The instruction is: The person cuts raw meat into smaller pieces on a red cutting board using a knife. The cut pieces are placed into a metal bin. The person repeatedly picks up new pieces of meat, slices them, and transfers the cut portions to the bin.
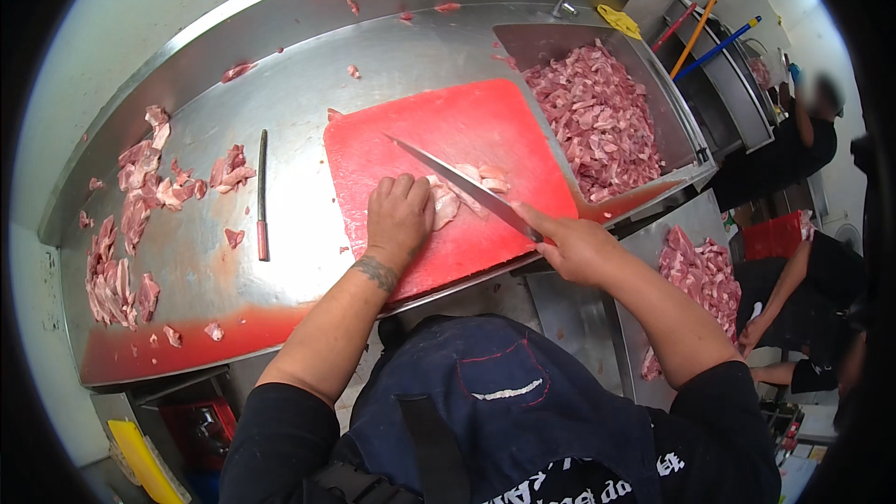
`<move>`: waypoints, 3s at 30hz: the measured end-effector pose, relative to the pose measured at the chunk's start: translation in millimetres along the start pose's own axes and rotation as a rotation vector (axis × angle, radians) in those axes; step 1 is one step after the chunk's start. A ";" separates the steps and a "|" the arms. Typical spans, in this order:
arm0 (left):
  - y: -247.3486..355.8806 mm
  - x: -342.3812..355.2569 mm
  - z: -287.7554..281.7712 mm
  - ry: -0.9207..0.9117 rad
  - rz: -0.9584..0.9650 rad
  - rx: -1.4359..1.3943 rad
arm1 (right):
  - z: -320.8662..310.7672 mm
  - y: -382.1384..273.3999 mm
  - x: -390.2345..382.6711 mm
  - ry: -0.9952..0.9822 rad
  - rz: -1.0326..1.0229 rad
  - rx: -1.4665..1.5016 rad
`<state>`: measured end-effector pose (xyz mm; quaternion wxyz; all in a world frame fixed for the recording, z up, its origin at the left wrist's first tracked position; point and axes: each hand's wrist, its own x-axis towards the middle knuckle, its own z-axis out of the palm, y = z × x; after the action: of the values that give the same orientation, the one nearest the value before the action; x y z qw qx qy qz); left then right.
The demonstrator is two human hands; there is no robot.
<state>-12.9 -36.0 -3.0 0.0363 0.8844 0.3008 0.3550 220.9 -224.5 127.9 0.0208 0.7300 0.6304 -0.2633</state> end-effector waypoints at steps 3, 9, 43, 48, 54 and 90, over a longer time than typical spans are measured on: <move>-1.1 1.2 1.7 -0.033 -0.027 -0.005 | -10.8 3.2 -18.8 -0.127 0.000 -0.054; -6.5 1.5 7.7 -0.036 -0.055 -0.093 | -2.6 -12.7 10.3 -0.114 0.013 -0.041; -4.6 -17.3 -7.9 0.007 -0.053 -0.114 | 26.3 -65.3 128.5 -0.007 -0.220 0.080; -3.9 -27.4 -20.3 0.007 -0.091 -0.070 | 12.6 -37.0 70.1 -0.051 -0.187 0.060; -2.4 -24.3 -18.6 0.059 -0.055 -0.068 | -15.9 -14.8 2.3 -0.160 -0.101 -0.030; -3.4 -38.8 -27.2 -0.029 -0.040 -0.079 | 9.1 -71.2 47.2 -0.225 -0.087 0.089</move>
<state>-54.3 -58.9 -7.3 0.0825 0.8812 0.3037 0.3528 154.5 -170.4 122.2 0.0475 0.6679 0.6428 -0.3720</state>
